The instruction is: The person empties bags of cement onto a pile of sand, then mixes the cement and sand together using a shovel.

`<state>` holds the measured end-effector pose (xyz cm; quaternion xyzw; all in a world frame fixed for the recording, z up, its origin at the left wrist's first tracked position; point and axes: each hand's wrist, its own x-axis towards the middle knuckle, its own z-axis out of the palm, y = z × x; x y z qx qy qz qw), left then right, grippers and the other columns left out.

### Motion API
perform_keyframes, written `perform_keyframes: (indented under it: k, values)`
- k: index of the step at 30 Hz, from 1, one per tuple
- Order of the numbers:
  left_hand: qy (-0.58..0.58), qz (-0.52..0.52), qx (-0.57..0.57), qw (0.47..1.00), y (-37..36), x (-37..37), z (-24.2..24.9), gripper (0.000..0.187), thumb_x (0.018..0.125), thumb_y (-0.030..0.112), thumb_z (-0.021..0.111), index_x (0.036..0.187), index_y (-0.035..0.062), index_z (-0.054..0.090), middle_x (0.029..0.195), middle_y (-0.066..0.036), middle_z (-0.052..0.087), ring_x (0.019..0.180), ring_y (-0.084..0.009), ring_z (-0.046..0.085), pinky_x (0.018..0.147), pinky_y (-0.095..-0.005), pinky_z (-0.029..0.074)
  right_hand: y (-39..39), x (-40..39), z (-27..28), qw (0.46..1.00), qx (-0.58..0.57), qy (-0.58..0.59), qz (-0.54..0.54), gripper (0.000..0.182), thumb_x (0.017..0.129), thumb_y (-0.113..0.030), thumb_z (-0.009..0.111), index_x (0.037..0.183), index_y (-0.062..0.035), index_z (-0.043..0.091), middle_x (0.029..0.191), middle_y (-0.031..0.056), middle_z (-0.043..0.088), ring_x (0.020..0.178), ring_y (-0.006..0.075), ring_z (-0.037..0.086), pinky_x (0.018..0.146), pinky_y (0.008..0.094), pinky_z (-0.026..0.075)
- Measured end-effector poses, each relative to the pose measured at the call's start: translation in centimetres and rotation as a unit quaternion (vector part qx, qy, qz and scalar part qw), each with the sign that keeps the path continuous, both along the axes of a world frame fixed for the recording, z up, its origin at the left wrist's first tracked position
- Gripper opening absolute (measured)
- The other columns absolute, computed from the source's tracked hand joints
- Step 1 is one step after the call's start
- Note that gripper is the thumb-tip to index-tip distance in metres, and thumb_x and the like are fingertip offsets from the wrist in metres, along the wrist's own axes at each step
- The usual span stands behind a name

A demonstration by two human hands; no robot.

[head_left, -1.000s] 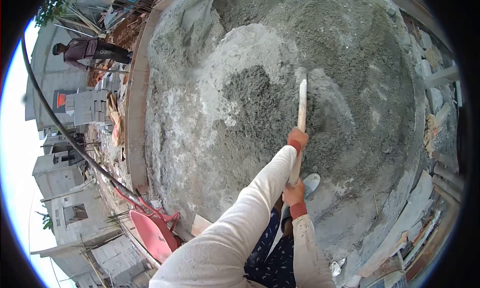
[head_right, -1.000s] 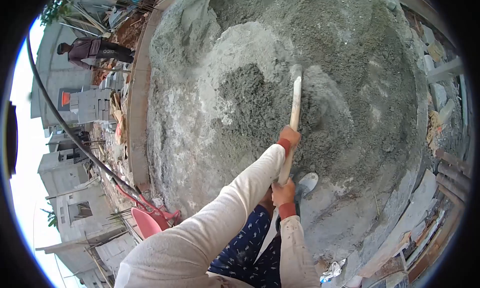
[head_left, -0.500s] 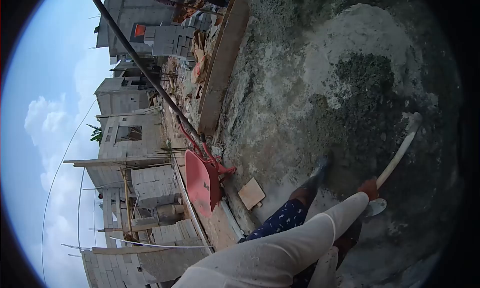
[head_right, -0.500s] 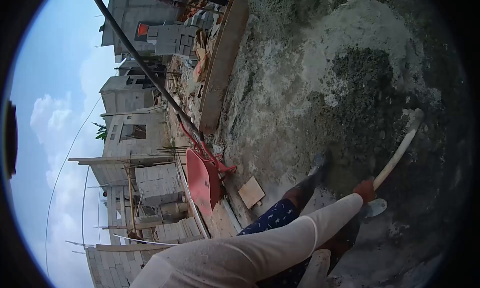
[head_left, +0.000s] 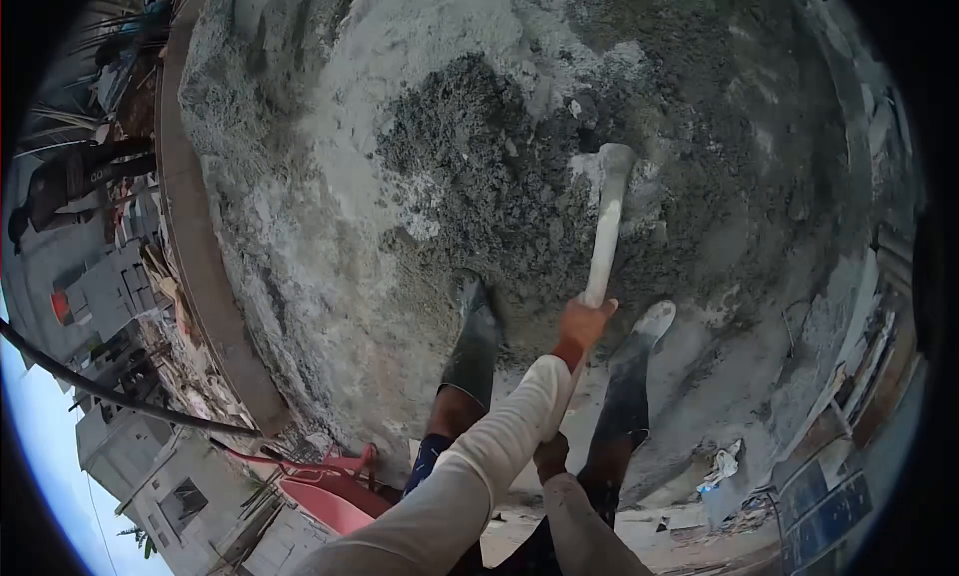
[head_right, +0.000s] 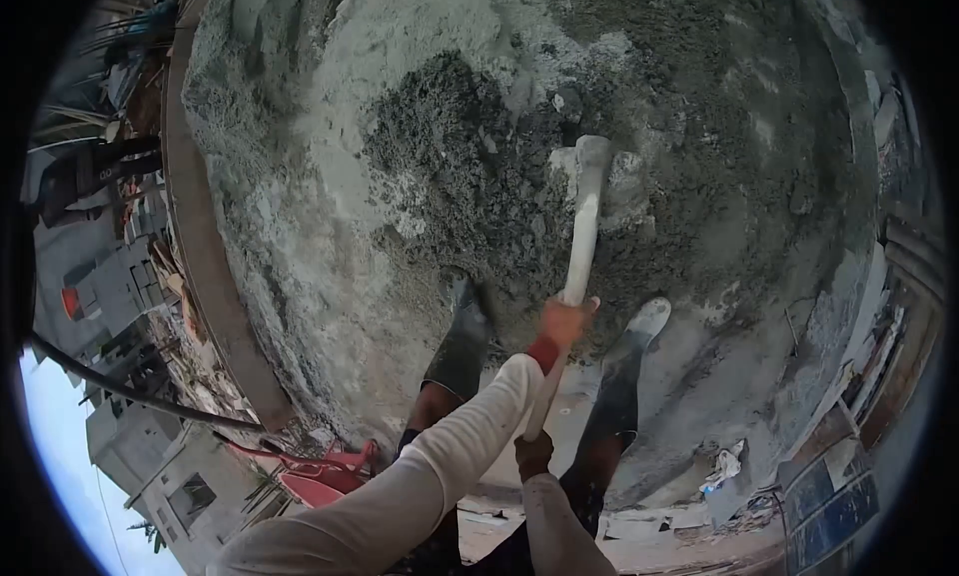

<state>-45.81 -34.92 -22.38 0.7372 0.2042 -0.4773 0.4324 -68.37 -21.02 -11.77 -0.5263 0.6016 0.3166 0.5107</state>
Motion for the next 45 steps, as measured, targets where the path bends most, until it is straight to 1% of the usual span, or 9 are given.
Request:
perform_keyframes:
  k: [7,13,18,23,26,35,41,43,45]
  values:
    - [0.020,-0.039,-0.010,0.999,0.2,2.4,12.1,0.032,0.081,0.026,0.083,0.076,0.0015,0.064,0.060,-0.002,0.058,0.046,-0.0105,0.052,0.044,-0.0292,0.041,2.4,0.8,4.5,0.988,-0.139,0.022,-0.060,0.022,0.074,-0.008,0.075,0.095,-0.0040,0.072,0.089,0.0208,0.073,0.086,0.0395,0.072,0.078,0.0490,0.056]
    - [-0.171,-0.006,-0.177,0.969,-17.7,25.4,21.8,0.027,0.086,0.019,0.077,0.081,0.0037,0.056,0.064,-0.001,0.054,0.048,-0.0118,0.053,0.045,-0.0284,0.046,-17.0,21.3,1.9,0.909,-0.284,-0.302,-0.029,0.029,0.080,-0.021,0.077,0.095,-0.0076,0.056,0.081,0.0211,0.069,0.077,0.0440,0.068,0.067,0.0506,0.055]
    - [-0.336,-0.071,-0.156,0.926,-26.0,35.9,18.8,0.024,0.085,0.011,0.073,0.094,-0.0002,0.054,0.066,-0.004,0.058,0.048,-0.0149,0.057,0.045,-0.0321,0.049,-30.5,36.3,4.0,0.887,-0.266,-0.376,0.004,0.037,0.079,-0.018,0.074,0.108,-0.0046,0.055,0.086,0.0247,0.070,0.082,0.0472,0.067,0.074,0.0547,0.054]
    - [-0.224,-0.229,0.127,0.939,-20.0,30.2,3.6,0.030,0.078,0.011,0.065,0.103,-0.0055,0.062,0.079,-0.021,0.072,0.061,-0.0286,0.073,0.058,-0.0391,0.059,-25.7,31.2,1.8,0.959,-0.121,-0.258,-0.005,0.041,0.078,-0.018,0.072,0.111,0.0007,0.055,0.099,0.0300,0.069,0.093,0.0487,0.067,0.083,0.0549,0.054]
    - [-0.228,-0.205,0.154,0.939,-16.5,22.3,1.4,0.036,0.078,0.015,0.063,0.108,-0.0044,0.060,0.101,-0.028,0.071,0.099,-0.0401,0.071,0.087,-0.0465,0.056,-23.0,24.4,3.6,0.967,-0.094,-0.231,-0.049,0.038,0.080,-0.020,0.071,0.110,-0.0011,0.057,0.096,0.0291,0.069,0.093,0.0476,0.067,0.083,0.0538,0.054]
    - [-0.154,-0.157,0.072,0.973,-2.2,-0.1,9.6,0.042,0.079,0.019,0.075,0.115,0.0041,0.059,0.084,-0.018,0.071,0.079,-0.0342,0.073,0.074,-0.0439,0.056,-9.0,4.3,11.5,0.981,-0.103,-0.166,0.007,0.031,0.081,-0.015,0.070,0.103,-0.0046,0.050,0.076,0.0239,0.067,0.075,0.0481,0.066,0.068,0.0553,0.053]
    - [-0.209,-0.140,0.025,0.967,-1.9,4.2,16.1,0.038,0.082,0.014,0.073,0.114,0.0014,0.058,0.087,-0.014,0.067,0.080,-0.0254,0.069,0.075,-0.0403,0.055,-6.6,6.4,9.7,0.968,-0.127,-0.214,0.012,0.033,0.079,-0.015,0.071,0.103,-0.0049,0.050,0.074,0.0253,0.066,0.074,0.0483,0.066,0.066,0.0570,0.053]
    - [-0.274,-0.114,-0.073,0.952,-5.3,11.0,16.6,0.032,0.088,0.008,0.070,0.111,0.0008,0.049,0.072,-0.004,0.058,0.048,-0.0131,0.055,0.043,-0.0296,0.046,-9.8,12.7,7.4,0.953,-0.160,-0.258,0.015,0.036,0.080,-0.016,0.071,0.106,-0.0049,0.050,0.077,0.0261,0.067,0.076,0.0486,0.066,0.066,0.0584,0.053]
    - [-0.262,-0.087,-0.112,0.954,-10.7,18.6,20.8,0.031,0.089,0.008,0.070,0.108,0.0019,0.047,0.071,-0.003,0.056,0.048,-0.0127,0.054,0.042,-0.0290,0.046,-13.3,20.2,5.5,0.922,-0.213,-0.324,0.016,0.047,0.077,-0.019,0.075,0.114,-0.0065,0.051,0.080,0.0254,0.069,0.076,0.0468,0.068,0.068,0.0562,0.054]
